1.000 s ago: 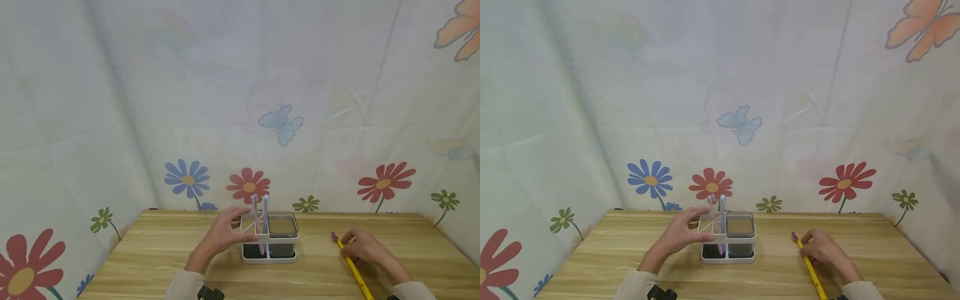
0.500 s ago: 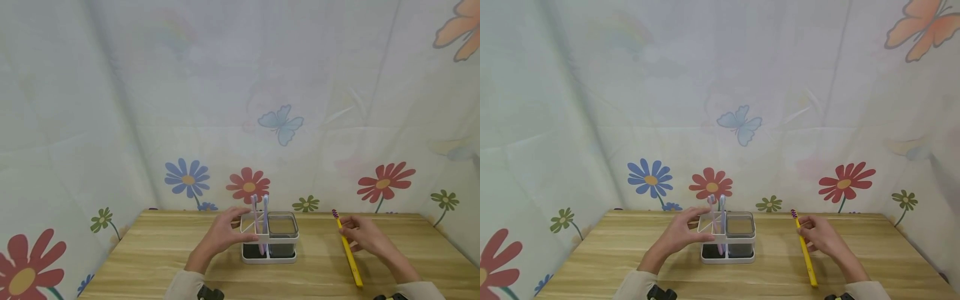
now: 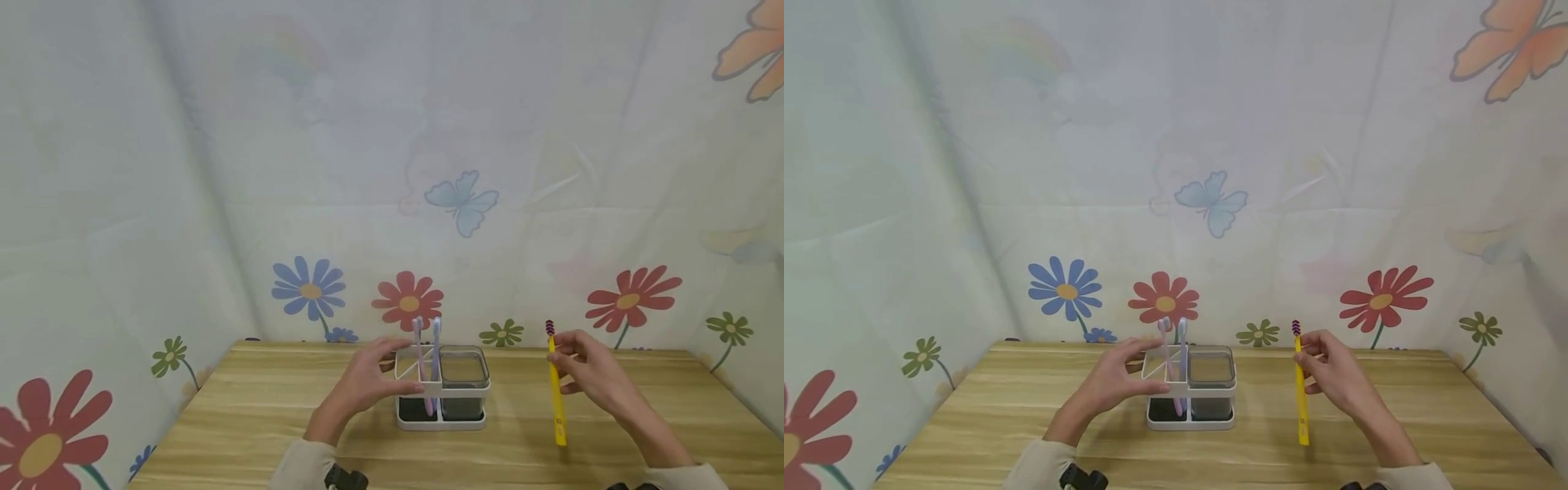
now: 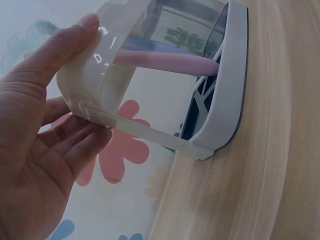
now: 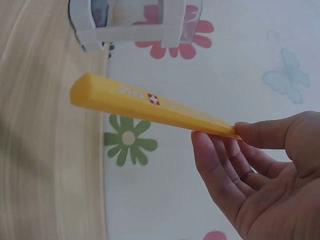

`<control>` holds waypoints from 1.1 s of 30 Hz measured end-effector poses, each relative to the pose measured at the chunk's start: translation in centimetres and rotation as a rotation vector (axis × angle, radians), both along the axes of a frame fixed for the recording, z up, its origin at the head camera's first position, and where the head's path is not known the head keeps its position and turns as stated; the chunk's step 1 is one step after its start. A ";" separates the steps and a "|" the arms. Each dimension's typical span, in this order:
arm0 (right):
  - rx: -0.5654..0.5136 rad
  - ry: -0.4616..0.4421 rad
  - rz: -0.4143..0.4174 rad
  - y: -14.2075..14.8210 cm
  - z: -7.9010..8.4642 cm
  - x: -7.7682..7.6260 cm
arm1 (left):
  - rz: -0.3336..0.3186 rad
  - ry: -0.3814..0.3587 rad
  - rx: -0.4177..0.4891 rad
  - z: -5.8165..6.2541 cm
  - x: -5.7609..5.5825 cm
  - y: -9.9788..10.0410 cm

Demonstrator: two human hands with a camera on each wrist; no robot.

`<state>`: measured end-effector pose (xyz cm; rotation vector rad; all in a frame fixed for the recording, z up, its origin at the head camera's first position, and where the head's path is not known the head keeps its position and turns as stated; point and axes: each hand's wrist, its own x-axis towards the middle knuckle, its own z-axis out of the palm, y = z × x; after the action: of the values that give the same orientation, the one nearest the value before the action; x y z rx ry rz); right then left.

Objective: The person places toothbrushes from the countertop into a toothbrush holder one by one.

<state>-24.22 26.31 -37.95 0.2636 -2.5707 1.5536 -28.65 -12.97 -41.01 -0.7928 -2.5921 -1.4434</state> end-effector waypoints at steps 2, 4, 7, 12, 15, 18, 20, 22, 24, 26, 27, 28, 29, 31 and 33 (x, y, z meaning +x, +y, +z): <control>-0.022 0.025 0.000 -0.6 0.5 0.2 | -0.005 0.002 0.008 0.0 0.0 0.0; -0.052 0.042 -0.006 -1.2 1.0 0.4 | -0.010 0.005 0.012 0.0 0.0 -0.1; -0.101 0.079 -0.019 -2.2 1.8 0.8 | -0.007 0.003 0.011 -0.1 0.0 0.0; -0.203 0.154 -0.035 -4.2 2.9 1.2 | -0.002 0.000 0.016 -0.1 0.0 0.0; -0.254 0.192 -0.042 -5.5 3.4 1.3 | -0.003 0.005 0.017 -0.1 0.1 0.0; -0.285 0.212 -0.046 -6.7 3.8 1.2 | -0.003 0.006 0.016 0.0 0.2 0.1; -0.305 0.215 -0.046 -7.4 4.0 1.1 | -0.006 0.005 0.016 0.0 0.1 0.1; -0.324 0.213 -0.042 -8.2 4.2 1.1 | -0.007 -0.001 0.016 0.0 0.1 0.1; -0.347 0.210 -0.039 -8.9 4.4 1.0 | -0.008 -0.003 0.015 0.0 0.0 0.2; -0.371 0.209 -0.036 -9.7 4.6 0.9 | -0.004 -0.005 0.010 0.1 -0.1 0.2; -0.381 0.208 -0.034 -10.1 4.7 0.9 | -0.003 -0.007 0.009 0.1 -0.1 0.2; -0.395 0.207 -0.033 -10.5 4.8 0.8 | -0.002 -0.008 0.007 0.1 -0.1 0.2; -0.404 0.207 -0.032 -10.8 4.9 0.8 | -0.001 -0.009 0.006 0.1 -0.1 0.1; -0.422 0.208 -0.031 -11.5 4.9 0.6 | 0.002 -0.011 0.007 0.1 -0.1 0.1; -0.438 0.209 -0.029 -12.2 4.8 0.4 | 0.005 -0.015 0.007 0.1 -0.1 0.1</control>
<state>-23.84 14.15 -33.14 0.3164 -2.0090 1.9081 -28.70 -12.89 -40.96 -0.7776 -2.5969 -1.4617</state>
